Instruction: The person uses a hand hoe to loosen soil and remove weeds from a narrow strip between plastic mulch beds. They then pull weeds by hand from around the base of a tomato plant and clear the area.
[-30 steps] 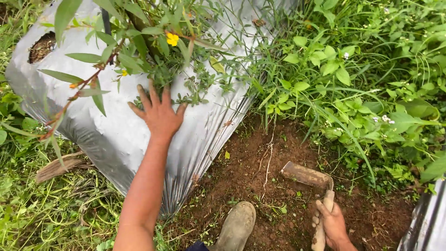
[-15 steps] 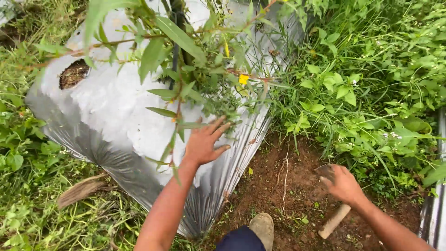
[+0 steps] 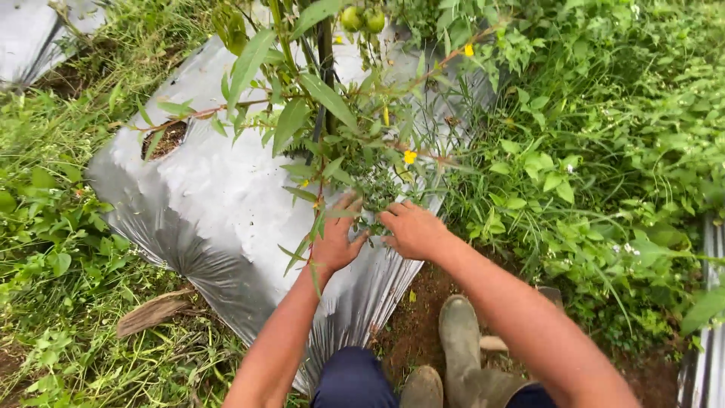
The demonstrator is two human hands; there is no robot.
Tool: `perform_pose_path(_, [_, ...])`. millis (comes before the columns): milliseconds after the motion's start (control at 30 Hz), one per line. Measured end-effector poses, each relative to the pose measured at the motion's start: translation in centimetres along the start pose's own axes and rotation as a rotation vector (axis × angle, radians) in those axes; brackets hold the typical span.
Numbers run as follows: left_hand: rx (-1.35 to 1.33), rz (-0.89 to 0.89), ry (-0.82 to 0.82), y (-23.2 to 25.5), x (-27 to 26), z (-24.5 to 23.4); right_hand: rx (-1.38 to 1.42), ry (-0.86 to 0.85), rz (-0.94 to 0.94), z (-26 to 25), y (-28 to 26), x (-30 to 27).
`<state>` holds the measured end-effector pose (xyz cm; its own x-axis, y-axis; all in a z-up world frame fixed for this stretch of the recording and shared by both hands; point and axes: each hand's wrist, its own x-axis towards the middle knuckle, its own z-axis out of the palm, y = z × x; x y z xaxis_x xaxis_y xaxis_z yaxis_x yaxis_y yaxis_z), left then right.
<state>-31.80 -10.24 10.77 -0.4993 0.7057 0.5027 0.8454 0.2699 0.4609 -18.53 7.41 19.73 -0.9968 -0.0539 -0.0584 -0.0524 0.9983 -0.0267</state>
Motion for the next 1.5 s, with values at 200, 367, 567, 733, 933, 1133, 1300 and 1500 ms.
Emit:
perform_pose_path(200, [0.21, 0.035, 0.114, 1.8, 10.7, -7.5, 0.35, 0.141, -0.027, 1.8, 0.5, 5.6])
perform_pose_path(367, [0.952, 0.046, -0.013, 3.2, 16.0, -14.6, 0.366, 0.121, -0.112, 2.3, 0.1, 5.9])
perform_pose_path(567, [0.988, -0.139, -0.029, -2.4, 16.5, -13.0, 0.46, 0.174, -0.03, 0.1, 1.8, 6.8])
perform_pose_path(733, [1.03, -0.218, 0.226, -4.0, 15.5, -11.8, 0.755, 0.393, 0.079, 3.6, 4.5, 12.5])
perform_pose_path(933, [0.852, -0.252, 0.49, -5.1, 12.1, -9.7, 1.002, 0.518, 0.054, 2.0, 5.9, 18.2])
perform_pose_path(1133, [0.605, -0.581, 0.438, -6.9, 10.8, -6.9, 1.116, 0.61, -0.15, 10.1, 10.7, 25.1])
perform_pose_path(1300, [0.357, -0.739, 0.423, -6.0, 10.8, -6.4, 1.132, 0.336, 0.134, 3.5, 7.4, 23.2])
perform_pose_path(1500, [-0.2, -0.694, 0.598, -0.5, 14.7, -8.5, 1.088, 0.24, 0.039, 1.8, 6.9, 22.5])
